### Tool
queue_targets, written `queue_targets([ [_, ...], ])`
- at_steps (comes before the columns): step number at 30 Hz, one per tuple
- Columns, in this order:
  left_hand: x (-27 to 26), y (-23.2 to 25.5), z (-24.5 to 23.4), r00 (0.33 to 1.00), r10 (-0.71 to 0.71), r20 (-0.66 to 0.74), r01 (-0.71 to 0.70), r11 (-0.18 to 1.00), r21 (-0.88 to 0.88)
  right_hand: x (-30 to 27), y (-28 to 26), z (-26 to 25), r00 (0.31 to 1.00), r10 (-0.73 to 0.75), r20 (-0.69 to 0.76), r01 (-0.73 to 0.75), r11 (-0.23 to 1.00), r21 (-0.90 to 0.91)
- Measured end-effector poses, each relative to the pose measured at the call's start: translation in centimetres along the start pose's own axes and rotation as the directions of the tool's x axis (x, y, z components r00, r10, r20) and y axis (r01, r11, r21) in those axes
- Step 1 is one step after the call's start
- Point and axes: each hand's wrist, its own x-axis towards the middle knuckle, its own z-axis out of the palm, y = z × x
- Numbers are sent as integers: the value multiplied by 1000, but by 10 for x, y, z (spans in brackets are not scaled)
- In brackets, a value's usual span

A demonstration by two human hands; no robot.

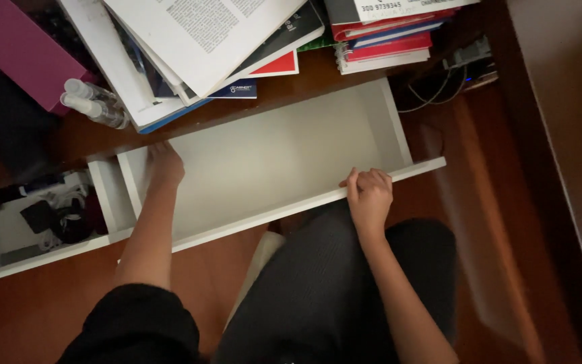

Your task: Organizing a desk drawer by removing items, sorting through papers and folders, and wiping the drawer clean.

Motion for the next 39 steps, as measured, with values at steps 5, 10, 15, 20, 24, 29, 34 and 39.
queue_targets([
  [5, -27, 12, 31, 989, 132, 73, -147, 952, 269, 0, -3, -2, 1000, 0, 3, 0, 1000, -21],
  [10, -67, 20, 17, 949, 280, 145, -272, 960, -71, -1, -2, 3, 1000, -14, 6, 15, 998, -60],
  [15, -70, 63, -29, 892, 445, 78, -419, 878, -230, -1, -2, 6, 999, -7, 33, 11, 992, -126],
  [20, -7, 150, -6, 877, 476, -67, -480, 864, -153, 0, -1, 7, 999, -15, 34, 19, 991, -134],
  [24, 35, 254, 10, 778, 575, -252, -544, 818, 186, 1, 1, 8, 999, -37, 31, 41, 989, -139],
  [29, 15, 368, -26, 796, 573, -196, -604, 729, -323, 1, 8, 13, 999, -49, 18, 51, 986, -158],
  [34, -29, 394, -55, 701, 713, 8, -625, 619, -475, 3, 2, 12, 998, -59, 2, 58, 989, -139],
  [39, -22, 370, -22, 448, 875, 184, -877, 470, -98, 3, -2, 10, 993, -118, -3, 115, 971, -209],
])
